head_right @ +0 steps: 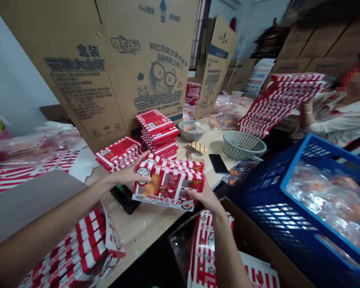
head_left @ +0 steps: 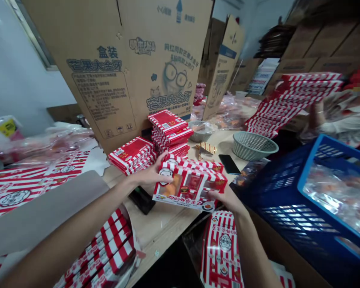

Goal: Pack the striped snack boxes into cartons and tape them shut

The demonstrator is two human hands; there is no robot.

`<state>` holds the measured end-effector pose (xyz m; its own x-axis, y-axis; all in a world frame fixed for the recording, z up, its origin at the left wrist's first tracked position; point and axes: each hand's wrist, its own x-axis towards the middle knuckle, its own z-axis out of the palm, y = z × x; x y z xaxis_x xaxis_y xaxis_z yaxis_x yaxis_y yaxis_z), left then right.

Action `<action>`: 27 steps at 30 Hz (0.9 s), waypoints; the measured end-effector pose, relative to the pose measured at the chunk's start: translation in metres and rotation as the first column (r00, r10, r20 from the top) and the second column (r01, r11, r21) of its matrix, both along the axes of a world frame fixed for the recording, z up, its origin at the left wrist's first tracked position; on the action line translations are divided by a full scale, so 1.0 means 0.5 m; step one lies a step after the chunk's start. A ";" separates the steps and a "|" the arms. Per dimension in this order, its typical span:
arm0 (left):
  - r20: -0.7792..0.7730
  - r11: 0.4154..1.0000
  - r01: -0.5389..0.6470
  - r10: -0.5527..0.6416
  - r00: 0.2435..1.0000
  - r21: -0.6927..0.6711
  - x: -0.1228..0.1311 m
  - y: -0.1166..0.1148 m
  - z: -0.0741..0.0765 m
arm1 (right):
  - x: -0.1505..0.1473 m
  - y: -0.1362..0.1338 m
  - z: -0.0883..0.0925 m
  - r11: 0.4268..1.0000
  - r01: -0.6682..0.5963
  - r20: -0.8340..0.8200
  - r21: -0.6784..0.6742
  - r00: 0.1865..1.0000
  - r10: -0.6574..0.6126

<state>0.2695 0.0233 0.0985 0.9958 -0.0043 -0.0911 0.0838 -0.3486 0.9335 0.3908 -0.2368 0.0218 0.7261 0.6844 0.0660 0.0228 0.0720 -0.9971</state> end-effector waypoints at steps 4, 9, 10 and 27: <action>-0.206 0.953 0.176 -0.125 0.970 0.247 0.020 0.065 -0.049 | -0.012 0.018 -0.069 0.992 -0.077 0.046 -0.104 0.996 0.082; -0.199 0.876 0.168 -0.085 0.976 0.452 0.062 0.015 -0.065 | -0.032 0.022 -0.116 0.981 -0.147 0.061 -0.126 0.986 0.155; -0.235 0.826 0.232 -0.124 0.964 0.515 0.069 -0.008 -0.064 | -0.033 0.018 -0.114 0.981 -0.151 0.059 -0.125 0.985 0.160; 0.080 0.698 0.046 -0.147 0.986 0.714 -0.154 -0.053 0.004 | -0.077 0.184 0.040 0.595 0.268 0.651 -0.758 0.364 0.666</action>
<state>0.1925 -0.0030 0.1004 0.9962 -0.0861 0.0135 -0.0841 -0.9098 0.4065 0.3523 -0.1448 0.0417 0.3890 0.9202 -0.0435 0.9169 -0.3913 -0.0781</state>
